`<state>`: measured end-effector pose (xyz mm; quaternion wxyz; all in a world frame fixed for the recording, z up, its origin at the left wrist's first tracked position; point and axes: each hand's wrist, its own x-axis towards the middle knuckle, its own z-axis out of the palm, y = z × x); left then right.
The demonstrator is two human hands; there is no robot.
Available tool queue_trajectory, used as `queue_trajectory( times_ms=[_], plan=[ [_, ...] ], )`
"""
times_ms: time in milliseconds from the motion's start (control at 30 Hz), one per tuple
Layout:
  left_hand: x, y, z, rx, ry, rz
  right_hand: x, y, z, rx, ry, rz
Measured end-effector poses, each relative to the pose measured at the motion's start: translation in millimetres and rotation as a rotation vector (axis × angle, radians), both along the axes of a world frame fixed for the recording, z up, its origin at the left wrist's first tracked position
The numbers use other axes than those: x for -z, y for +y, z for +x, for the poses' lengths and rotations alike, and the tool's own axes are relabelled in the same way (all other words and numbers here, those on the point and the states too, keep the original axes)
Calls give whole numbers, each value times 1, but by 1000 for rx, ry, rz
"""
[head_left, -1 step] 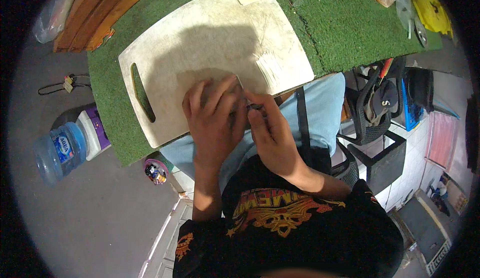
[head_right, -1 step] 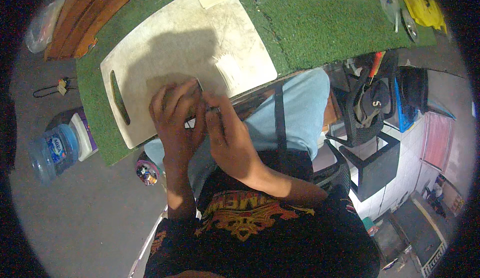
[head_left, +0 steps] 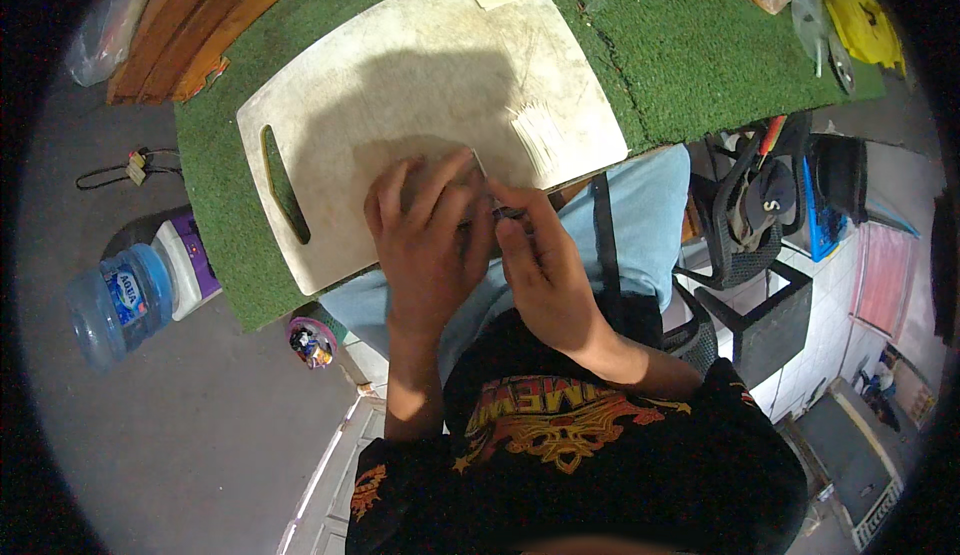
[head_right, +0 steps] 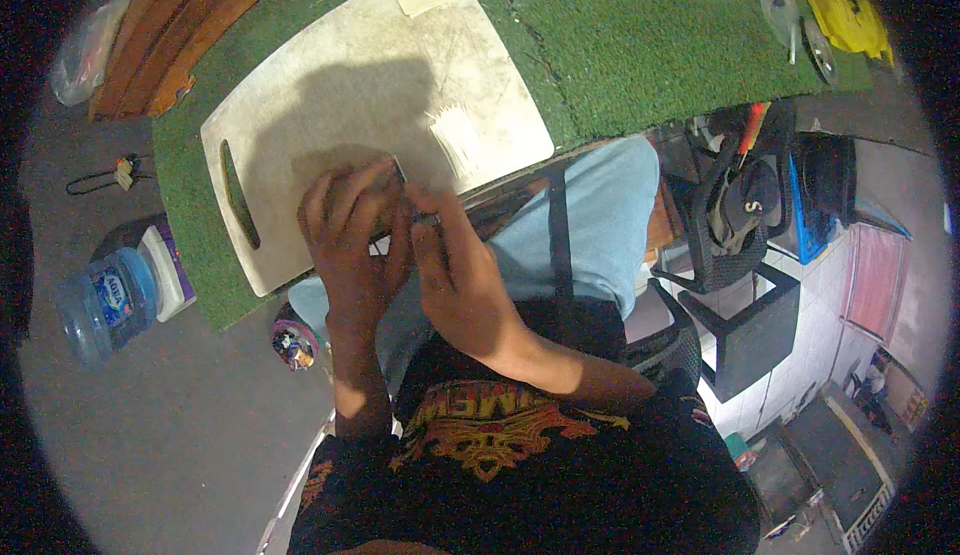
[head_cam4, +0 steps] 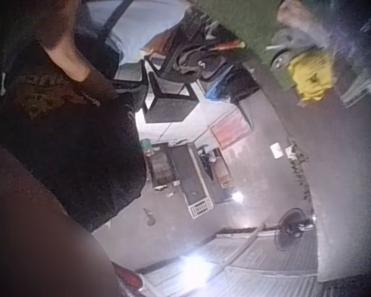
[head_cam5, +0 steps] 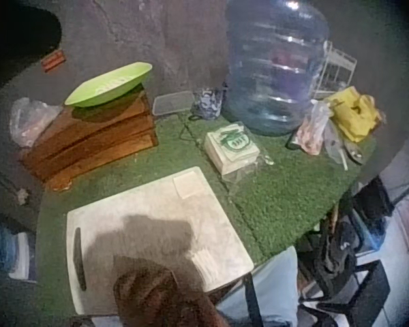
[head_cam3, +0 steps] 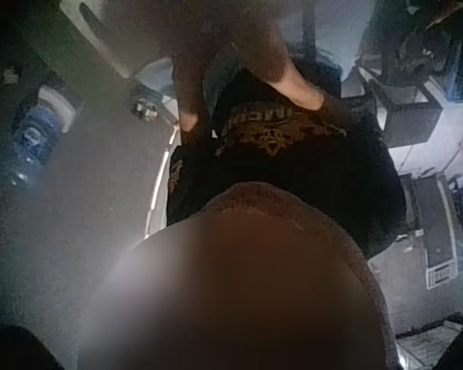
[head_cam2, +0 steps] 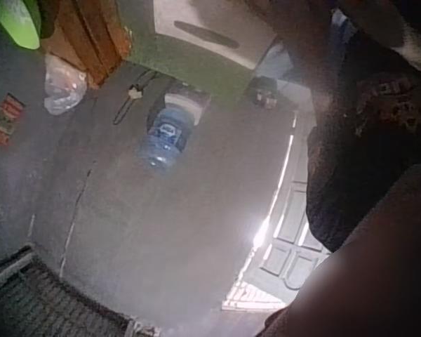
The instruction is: The person uses a utility knife to repeatedly cut small rectangular pieces from a larger sheet of material on a white cutting board. The person holds the material with one hand and guides the knife with the other, separating thin strips and placing them aside.
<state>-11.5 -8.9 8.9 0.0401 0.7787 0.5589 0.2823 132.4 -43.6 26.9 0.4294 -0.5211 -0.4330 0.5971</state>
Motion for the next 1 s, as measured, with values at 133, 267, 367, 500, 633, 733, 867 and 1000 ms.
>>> queue_trajectory(
  times_ms=[133,267,367,500,633,733,867,1000],
  plan=[
    [0,1,1,3,3,25,2,0,0,6,-27,28],
    [3,8,3,-5,14,43,4,1,1,5,-35,50],
    [3,8,3,-10,18,36,2,0,2,6,-38,46],
    [4,8,3,-13,11,36,-1,-4,4,5,-46,2],
    [5,8,3,-14,7,44,-2,-6,4,6,-84,41],
    [5,8,3,-15,0,40,-2,-7,5,4,-102,56],
    [5,8,4,-21,3,43,-2,-12,7,-9,-117,4],
    [5,8,5,-24,-4,55,0,-15,7,6,-106,30]
  ],
)
